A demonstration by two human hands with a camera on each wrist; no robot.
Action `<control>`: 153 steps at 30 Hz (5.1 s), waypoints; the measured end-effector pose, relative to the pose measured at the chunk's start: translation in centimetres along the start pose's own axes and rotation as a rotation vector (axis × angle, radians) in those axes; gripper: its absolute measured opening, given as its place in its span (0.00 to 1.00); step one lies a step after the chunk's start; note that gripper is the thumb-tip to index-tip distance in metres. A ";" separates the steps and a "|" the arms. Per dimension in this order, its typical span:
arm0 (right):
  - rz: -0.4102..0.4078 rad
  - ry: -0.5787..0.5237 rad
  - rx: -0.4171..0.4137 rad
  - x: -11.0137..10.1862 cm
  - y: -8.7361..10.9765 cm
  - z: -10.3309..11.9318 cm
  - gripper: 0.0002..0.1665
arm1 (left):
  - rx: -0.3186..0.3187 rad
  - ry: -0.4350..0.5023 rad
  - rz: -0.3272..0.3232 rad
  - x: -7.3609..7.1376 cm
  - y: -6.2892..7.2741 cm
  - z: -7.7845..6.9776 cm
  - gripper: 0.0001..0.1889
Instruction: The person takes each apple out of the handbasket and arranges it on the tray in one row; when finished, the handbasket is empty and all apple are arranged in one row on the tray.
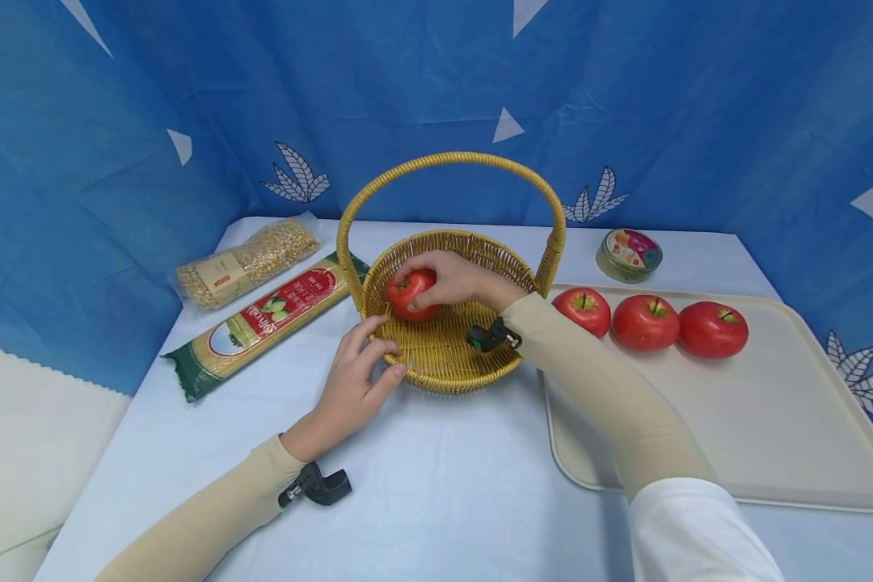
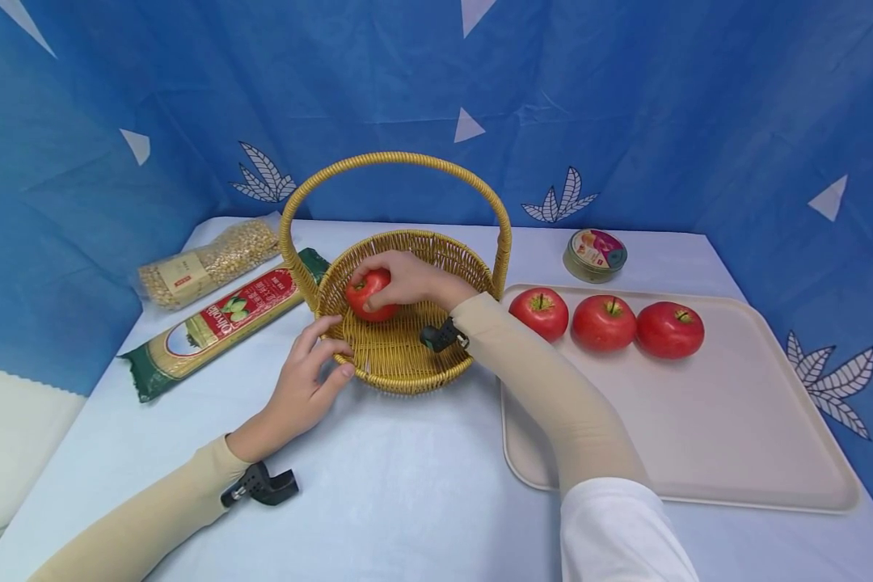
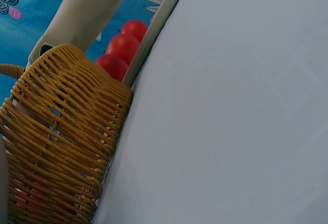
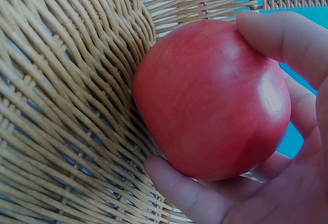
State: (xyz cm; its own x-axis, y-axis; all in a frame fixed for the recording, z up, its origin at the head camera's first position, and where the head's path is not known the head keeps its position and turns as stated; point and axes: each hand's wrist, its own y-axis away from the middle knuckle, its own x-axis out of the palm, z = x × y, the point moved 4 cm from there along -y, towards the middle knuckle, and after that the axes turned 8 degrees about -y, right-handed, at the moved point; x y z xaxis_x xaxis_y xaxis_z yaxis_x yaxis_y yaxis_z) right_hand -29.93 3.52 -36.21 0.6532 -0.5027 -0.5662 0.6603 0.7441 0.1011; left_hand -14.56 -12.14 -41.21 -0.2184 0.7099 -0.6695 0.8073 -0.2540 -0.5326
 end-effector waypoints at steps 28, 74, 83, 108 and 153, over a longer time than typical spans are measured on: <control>-0.081 0.151 -0.042 -2.3 5.2 3.3 0.30 | -0.004 0.010 -0.004 0.1 0.2 0.1 0.34; -1.073 -0.052 0.322 -11.9 40.0 -8.8 0.34 | 0.015 0.001 -0.021 0.2 0.0 0.0 0.35; -1.307 -0.345 0.294 -13.0 42.7 -12.5 0.30 | 0.017 0.003 -0.014 0.3 0.0 0.0 0.34; -1.335 -0.243 0.728 -11.5 43.6 -18.8 0.35 | 0.003 0.006 -0.015 0.3 0.1 0.1 0.35; -1.353 -0.274 0.720 -11.3 43.2 -19.2 0.35 | -0.006 -0.003 0.027 -0.3 -0.1 -0.2 0.33</control>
State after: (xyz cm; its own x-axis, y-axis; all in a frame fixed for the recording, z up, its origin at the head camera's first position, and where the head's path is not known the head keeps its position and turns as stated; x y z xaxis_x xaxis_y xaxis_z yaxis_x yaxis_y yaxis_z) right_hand -15.89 49.75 -41.13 -0.5616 -0.7224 -0.4034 0.7716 -0.6333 0.0597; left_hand -14.49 -12.17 -40.88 -0.1981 0.7012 -0.6849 0.8163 -0.2688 -0.5113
